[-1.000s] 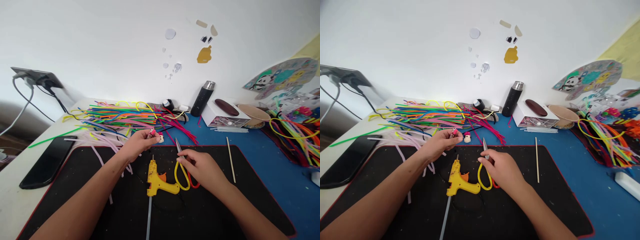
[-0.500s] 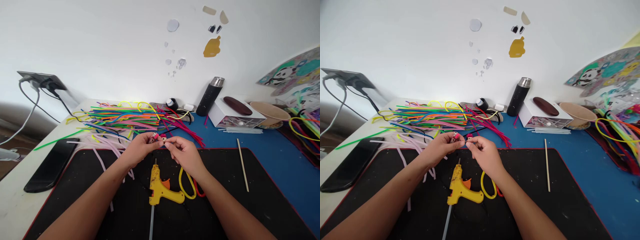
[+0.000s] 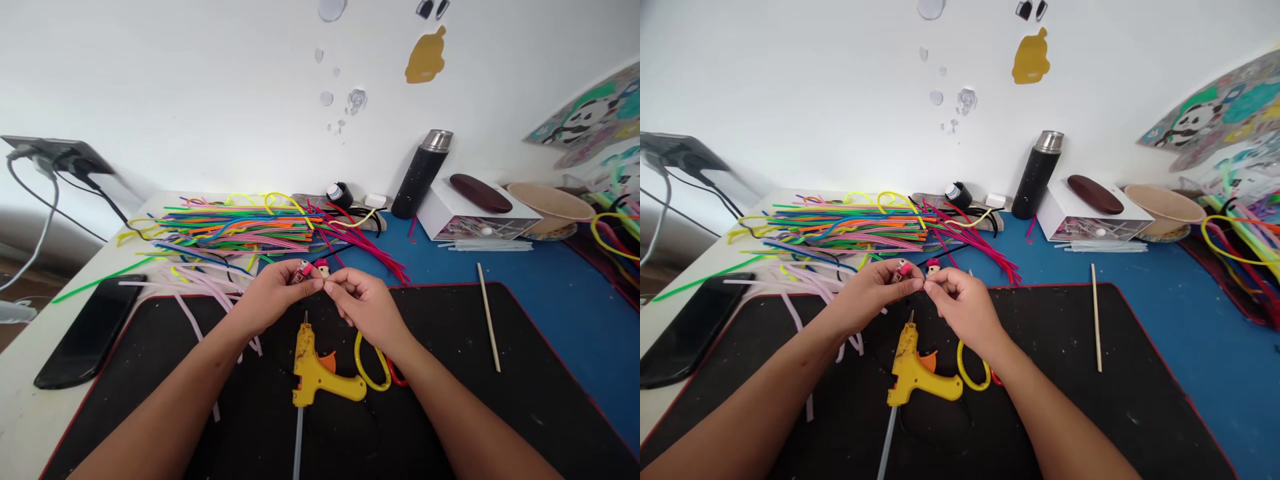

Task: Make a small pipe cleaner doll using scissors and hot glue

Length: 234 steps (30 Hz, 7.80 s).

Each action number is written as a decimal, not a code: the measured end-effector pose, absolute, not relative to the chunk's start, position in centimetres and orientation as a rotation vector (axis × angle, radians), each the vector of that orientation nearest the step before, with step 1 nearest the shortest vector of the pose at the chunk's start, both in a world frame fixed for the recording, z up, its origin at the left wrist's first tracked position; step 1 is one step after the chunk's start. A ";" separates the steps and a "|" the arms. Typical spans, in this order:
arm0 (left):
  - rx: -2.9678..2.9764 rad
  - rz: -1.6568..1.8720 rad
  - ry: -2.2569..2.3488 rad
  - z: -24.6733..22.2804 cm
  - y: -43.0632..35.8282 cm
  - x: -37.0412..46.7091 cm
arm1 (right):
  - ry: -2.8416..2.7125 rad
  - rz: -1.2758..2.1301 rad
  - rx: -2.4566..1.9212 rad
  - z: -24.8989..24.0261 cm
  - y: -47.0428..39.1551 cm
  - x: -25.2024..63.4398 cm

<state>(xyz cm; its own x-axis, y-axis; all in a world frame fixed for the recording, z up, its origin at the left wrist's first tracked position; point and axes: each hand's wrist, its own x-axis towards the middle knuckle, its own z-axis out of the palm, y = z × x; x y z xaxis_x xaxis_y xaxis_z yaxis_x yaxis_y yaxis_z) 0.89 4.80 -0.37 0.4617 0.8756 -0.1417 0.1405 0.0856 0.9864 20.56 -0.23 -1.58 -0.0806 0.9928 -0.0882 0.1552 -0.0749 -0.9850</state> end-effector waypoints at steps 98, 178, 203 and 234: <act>1.546 0.539 0.976 -0.5 4.5 0.8 | -1.322 1.279 -1.350 -2.0 -1.6 21.0; 1.999 0.607 1.264 -0.3 5.8 -0.7 | -2.324 0.739 -2.050 0.5 0.8 21.5; 2.166 0.361 1.233 -0.4 6.1 -1.3 | -2.069 0.721 -1.842 -0.2 -0.8 22.5; 2.045 0.330 1.065 0.8 5.5 -0.7 | -1.594 0.823 -1.614 -1.7 -4.3 23.6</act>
<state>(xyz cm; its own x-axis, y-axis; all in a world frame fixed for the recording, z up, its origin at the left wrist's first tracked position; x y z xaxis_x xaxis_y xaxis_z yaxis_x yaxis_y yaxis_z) -0.72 5.47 0.76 0.6135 0.7802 -0.1218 0.5745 -0.3352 0.7467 23.64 -4.26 -1.70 0.0349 0.9985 0.0412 0.5444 0.0156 -0.8387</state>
